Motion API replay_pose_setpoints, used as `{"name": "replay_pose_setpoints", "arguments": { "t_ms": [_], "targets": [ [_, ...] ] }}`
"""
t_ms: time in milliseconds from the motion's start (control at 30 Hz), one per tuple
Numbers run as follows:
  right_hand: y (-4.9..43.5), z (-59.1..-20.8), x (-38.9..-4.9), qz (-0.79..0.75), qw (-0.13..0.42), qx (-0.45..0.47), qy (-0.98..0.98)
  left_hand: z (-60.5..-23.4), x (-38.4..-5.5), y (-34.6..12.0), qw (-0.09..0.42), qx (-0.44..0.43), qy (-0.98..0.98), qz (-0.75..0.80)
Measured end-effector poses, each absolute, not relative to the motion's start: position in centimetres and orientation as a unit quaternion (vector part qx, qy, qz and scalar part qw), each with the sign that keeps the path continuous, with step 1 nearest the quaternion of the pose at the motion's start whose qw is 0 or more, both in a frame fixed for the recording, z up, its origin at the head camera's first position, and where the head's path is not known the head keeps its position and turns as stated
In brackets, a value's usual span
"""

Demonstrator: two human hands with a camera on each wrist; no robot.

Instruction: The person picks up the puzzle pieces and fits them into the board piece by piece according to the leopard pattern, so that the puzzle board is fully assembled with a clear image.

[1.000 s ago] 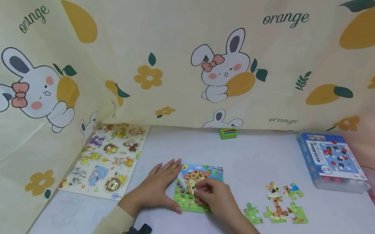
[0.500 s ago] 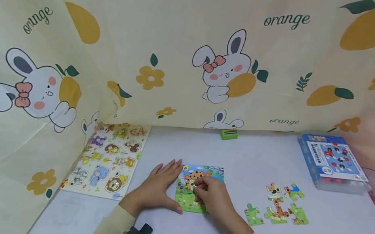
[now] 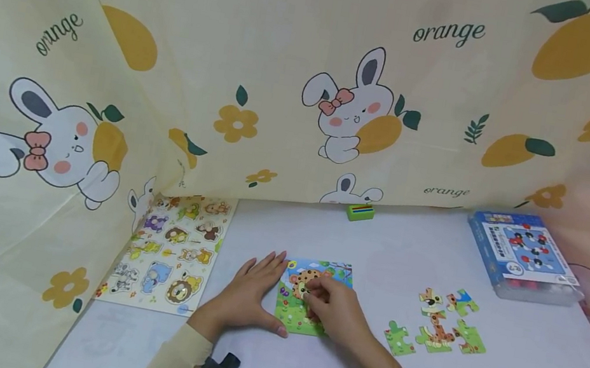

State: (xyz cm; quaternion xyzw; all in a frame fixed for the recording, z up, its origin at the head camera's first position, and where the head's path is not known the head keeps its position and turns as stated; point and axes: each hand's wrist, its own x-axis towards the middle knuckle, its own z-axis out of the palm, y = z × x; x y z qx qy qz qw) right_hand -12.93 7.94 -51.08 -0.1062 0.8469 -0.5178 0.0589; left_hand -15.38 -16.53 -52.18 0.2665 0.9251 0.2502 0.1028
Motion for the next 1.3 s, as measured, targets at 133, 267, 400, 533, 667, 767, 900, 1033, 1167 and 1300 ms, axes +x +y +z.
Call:
{"name": "replay_pose_setpoints", "arguments": {
  "t_ms": [133,267,400,533,667,767,900,1033,1167,1300],
  "targets": [
    [8.4,-50.9,-12.6,-0.508,0.036,-0.134,0.850,-52.3,-15.4,-16.5,0.100,0.270,0.925,0.250],
    [9.1,-50.5,-12.2,-0.526,0.040,-0.152,0.836,-52.3,-15.5,-16.5,0.099,0.269,0.925,0.251],
    [10.2,-50.0,-12.0,-0.562,0.047,-0.161,0.810,-52.3,-15.5,-16.5,0.101,0.267,0.924,0.254],
    [12.0,-49.7,-12.0,-0.580,0.044,-0.170,0.796,-52.3,-15.5,-16.5,0.103,0.264,0.925,0.253],
    [14.6,-49.9,-12.2,-0.603,0.044,-0.180,0.776,-52.2,-15.5,-16.5,0.105,0.263,0.926,0.248],
    [16.7,-49.8,-12.4,-0.636,0.049,-0.197,0.745,-52.1,-15.5,-16.5,0.106,0.261,0.927,0.247],
    [19.5,-49.4,-12.6,-0.687,0.066,-0.235,0.684,-52.2,-15.4,-16.5,0.107,0.259,0.927,0.250],
    [22.4,-49.4,-12.8,-0.718,0.087,-0.268,0.636,-52.3,-15.5,-16.5,0.107,0.259,0.926,0.253],
    [25.0,-49.6,-12.7,-0.725,0.081,-0.284,0.622,-52.3,-15.5,-16.5,0.108,0.260,0.926,0.251],
    [27.3,-49.8,-12.4,-0.741,0.056,-0.277,0.610,-52.2,-15.5,-16.5,0.109,0.262,0.927,0.244]
  ]
}}
